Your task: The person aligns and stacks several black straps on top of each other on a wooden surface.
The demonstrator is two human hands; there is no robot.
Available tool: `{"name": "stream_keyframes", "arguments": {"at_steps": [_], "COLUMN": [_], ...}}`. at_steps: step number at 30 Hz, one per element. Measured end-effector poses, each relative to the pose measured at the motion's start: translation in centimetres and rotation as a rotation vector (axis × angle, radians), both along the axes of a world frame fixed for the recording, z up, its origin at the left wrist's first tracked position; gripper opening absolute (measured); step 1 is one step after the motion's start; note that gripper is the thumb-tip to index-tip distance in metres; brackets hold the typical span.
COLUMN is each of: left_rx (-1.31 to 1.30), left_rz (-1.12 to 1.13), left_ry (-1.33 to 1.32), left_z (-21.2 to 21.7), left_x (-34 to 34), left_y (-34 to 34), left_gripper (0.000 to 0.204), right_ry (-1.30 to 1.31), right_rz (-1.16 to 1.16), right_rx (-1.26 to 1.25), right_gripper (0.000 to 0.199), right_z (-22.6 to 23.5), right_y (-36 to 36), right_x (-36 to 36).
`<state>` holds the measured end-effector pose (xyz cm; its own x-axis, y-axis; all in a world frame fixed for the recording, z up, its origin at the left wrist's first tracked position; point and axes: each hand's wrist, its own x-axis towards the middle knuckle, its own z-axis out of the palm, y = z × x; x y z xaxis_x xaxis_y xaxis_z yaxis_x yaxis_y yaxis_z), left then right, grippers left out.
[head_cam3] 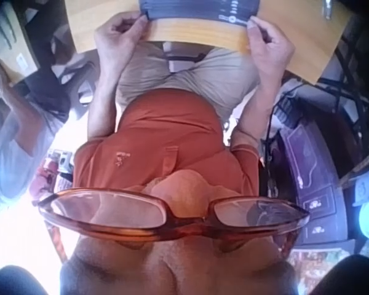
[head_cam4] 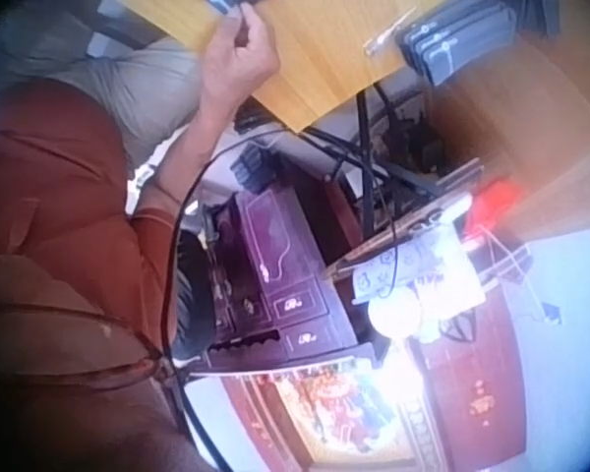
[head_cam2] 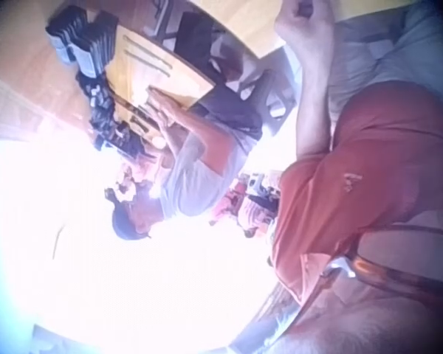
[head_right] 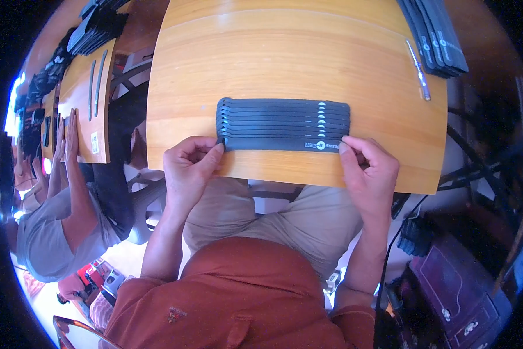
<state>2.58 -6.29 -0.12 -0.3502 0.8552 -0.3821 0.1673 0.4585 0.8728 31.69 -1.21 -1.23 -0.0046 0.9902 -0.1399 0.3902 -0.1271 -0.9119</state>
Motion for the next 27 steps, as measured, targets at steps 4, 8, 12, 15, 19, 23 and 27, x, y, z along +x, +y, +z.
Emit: {"name": "stream_keyframes", "arguments": {"at_steps": [4,8,12,15,19,23,27], "left_rx": [-0.022,-0.02,0.007,-0.014,-0.005,0.007,0.02], "left_rz": [0.012,0.007,0.013,0.009,-0.007,-0.026,-0.028], "left_ry": [-0.003,-0.007,-0.044,0.001,0.004,0.009,0.025], "left_z": [0.1,0.3,0.1,0.3,-0.3,-0.5,-0.7], "left_x": [0.0,0.0,0.1,0.1,-0.2,-0.4,-0.3], "left_y": [0.1,0.1,0.1,0.2,0.0,-0.1,-0.1], "left_gripper": [0.012,0.011,0.011,0.01,0.011,0.012,0.012], "right_ry": [-0.023,-0.033,-0.028,-0.039,-0.048,-0.069,-0.067], "right_rz": [-0.01,0.006,0.008,0.016,0.01,0.014,0.004], "right_rx": [-0.01,0.034,0.034,0.049,0.043,0.079,0.081], "right_gripper": [0.012,0.013,0.013,0.013,0.012,0.012,0.012], "right_z": [0.0,-0.3,-0.3,-0.3,-0.3,-0.3,-0.2], "right_y": [0.0,0.1,0.1,0.1,0.0,0.1,0.0], "right_x": [0.0,0.1,0.0,0.1,0.0,-0.1,-0.3]}}
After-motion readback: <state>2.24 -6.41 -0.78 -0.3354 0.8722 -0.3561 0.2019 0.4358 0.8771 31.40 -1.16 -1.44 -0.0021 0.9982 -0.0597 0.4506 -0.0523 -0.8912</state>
